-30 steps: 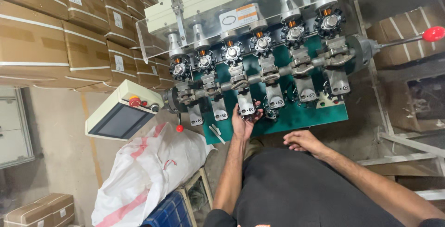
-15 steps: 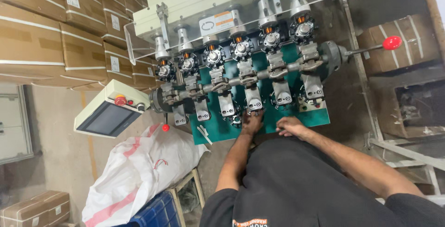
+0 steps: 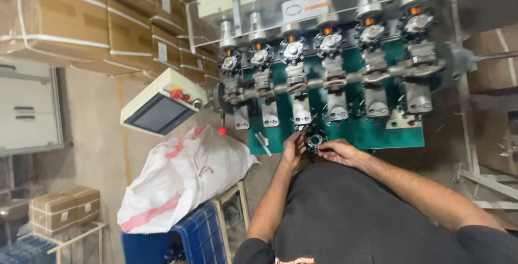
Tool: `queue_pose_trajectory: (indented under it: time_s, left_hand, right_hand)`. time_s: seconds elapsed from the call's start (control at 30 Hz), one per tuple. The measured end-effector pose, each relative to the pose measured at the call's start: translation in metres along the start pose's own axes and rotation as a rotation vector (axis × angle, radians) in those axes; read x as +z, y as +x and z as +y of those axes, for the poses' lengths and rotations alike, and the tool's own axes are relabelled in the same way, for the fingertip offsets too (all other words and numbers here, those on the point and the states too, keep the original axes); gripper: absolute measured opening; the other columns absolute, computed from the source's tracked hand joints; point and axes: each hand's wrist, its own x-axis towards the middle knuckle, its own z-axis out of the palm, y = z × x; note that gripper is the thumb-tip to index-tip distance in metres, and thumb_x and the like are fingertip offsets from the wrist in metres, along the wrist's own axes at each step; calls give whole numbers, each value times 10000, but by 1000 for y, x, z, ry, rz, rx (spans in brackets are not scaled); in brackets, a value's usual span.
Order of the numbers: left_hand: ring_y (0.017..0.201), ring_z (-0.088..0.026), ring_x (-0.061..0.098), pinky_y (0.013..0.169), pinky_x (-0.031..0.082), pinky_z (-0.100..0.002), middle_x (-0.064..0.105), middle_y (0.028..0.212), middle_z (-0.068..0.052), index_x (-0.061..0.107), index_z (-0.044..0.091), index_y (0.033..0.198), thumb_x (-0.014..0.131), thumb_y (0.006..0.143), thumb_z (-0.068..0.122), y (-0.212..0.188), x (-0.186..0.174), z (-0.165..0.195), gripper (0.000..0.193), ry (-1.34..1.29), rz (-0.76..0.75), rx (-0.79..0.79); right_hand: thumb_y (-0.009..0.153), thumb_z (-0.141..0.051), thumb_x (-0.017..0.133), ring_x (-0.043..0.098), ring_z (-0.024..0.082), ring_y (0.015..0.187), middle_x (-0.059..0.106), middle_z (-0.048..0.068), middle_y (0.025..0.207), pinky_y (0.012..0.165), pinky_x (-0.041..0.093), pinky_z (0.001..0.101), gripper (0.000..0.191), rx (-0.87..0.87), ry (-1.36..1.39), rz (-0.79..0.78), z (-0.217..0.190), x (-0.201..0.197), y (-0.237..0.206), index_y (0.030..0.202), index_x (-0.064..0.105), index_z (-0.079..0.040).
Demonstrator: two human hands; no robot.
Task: The person stands at an industrial multi-station machine, picks up black cylindrical wound components, turns and fits them by hand, and reaches into a blue bin to retrieve more parts. They also handle a roll of tape and small white strips on the machine table while working with the components.
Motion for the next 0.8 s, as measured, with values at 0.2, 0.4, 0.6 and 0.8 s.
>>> queue_pose_trajectory:
  time_s: [0.2,0.4,0.6,0.8]
  left_hand:
    - [902,-235,667,794,548,-383,704,1061,-84,622,28,1258,395,1084,447,7,-40,58,507,-355,-42,80]
    - [938,-309,698,859,574,-423,727,1146,-160,611,-14,1286,304,1066,514,15,-45,100,649,-336,-306,2]
    - [941,-324,705,885,577,-427,715,1156,-174,604,-44,1293,309,1110,476,23,-58,112,625,-277,-452,-123]
    - [912,-312,714,860,583,-447,721,1180,-184,607,-31,1326,288,1082,511,24,-63,97,675,-244,-291,-59]
  right_hand:
    - [903,-86,683,705,136,753,748,73,890,632,558,256,102,-150,279,-200,9,105,68,989,702,-35]
    - [923,-114,730,525,30,621,700,-37,845,529,415,199,117,-179,339,-74,14,144,70,1019,713,-50]
    - [916,-124,724,528,23,616,671,-49,818,535,418,192,184,-89,480,-23,10,164,66,1070,725,-23]
    - [912,-100,698,637,70,686,702,-21,862,623,536,226,325,-188,254,-212,8,144,42,1228,700,-26]
